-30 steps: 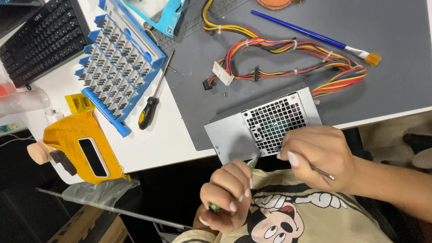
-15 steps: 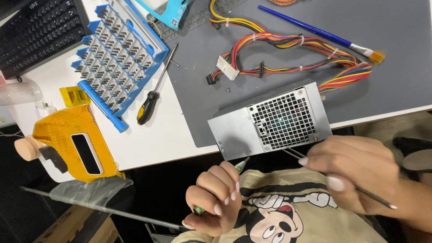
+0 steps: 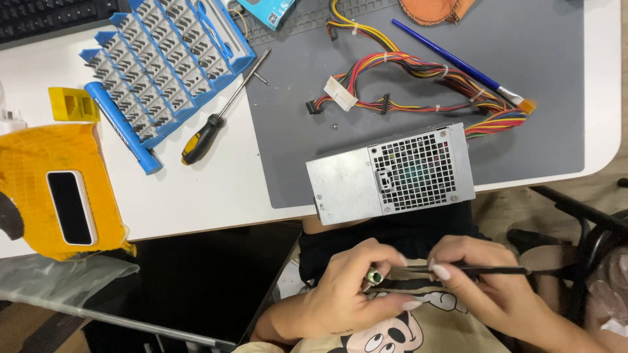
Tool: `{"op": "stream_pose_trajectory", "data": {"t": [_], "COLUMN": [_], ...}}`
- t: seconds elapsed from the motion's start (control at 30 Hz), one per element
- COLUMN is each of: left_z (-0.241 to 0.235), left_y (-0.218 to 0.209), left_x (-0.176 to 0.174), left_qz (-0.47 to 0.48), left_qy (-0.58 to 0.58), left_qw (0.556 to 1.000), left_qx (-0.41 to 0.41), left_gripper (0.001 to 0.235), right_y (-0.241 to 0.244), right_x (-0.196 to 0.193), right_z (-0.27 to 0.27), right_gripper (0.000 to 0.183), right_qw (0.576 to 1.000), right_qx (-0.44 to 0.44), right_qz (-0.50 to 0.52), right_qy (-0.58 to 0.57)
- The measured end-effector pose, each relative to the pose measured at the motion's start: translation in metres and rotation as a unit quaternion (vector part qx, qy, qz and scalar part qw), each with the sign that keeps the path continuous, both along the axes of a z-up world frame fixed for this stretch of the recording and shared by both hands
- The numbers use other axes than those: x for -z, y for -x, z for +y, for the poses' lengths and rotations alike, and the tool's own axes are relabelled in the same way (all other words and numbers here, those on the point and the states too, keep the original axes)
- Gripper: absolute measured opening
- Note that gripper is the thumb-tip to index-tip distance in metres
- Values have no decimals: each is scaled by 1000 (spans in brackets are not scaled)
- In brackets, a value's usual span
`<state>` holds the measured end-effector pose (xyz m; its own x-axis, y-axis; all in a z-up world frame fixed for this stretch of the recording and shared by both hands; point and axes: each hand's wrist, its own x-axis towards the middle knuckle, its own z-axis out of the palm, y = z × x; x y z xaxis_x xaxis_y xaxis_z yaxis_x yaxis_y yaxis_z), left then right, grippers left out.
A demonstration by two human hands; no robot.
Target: The person uses a green-handled screwdriver to tighten screws on a computer power supply unit. They reposition the unit and continue securing screws on different sides while handling the attached power cables.
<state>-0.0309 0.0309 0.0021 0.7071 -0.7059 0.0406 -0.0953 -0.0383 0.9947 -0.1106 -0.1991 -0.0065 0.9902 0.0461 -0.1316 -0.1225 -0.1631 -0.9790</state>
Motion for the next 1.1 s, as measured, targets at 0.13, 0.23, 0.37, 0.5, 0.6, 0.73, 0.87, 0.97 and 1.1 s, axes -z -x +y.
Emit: {"op": "stream_pose_trajectory", "data": {"t": [0.13,0.23,0.37,0.5,0.6,0.73,0.87,0.97,1.1], "left_z": [-1,2,10,41,56,61,55,56,60], "left_y": [-1,4,-8,-38,-74,-103,-99,-83,-42], "left_x": [4,8,5,19,12,18,25,29,47], "left_qz": [-65,-81,-113,-215,-144,-87,-69,-115,-192], "left_qy": [-141,-112,-108,-106,-230,-299,-307,-277,-192], "left_qw": [982,986,987,949,942,950,949,953,952], "left_qx": [106,98,37,-203,-197,-10,-7,-51,-142], "left_gripper": [29,21,25,48,105,135,113,104,110], "right_y": [6,2,-6,-3,-8,-22,-20,-23,-27], "right_x": [3,4,-15,1,22,26,33,23,17], "right_z": [2,7,10,2,-4,2,5,9,7], "right_gripper": [16,22,39,34,30,48,48,47,41], "right_qw": [997,997,1000,980,965,973,976,974,973], "right_qx": [-71,-78,-24,195,248,214,213,219,224], "right_qz": [3,-12,7,2,-46,-62,-49,-55,-60], "right_qy": [15,10,-8,41,74,60,16,3,13]}}
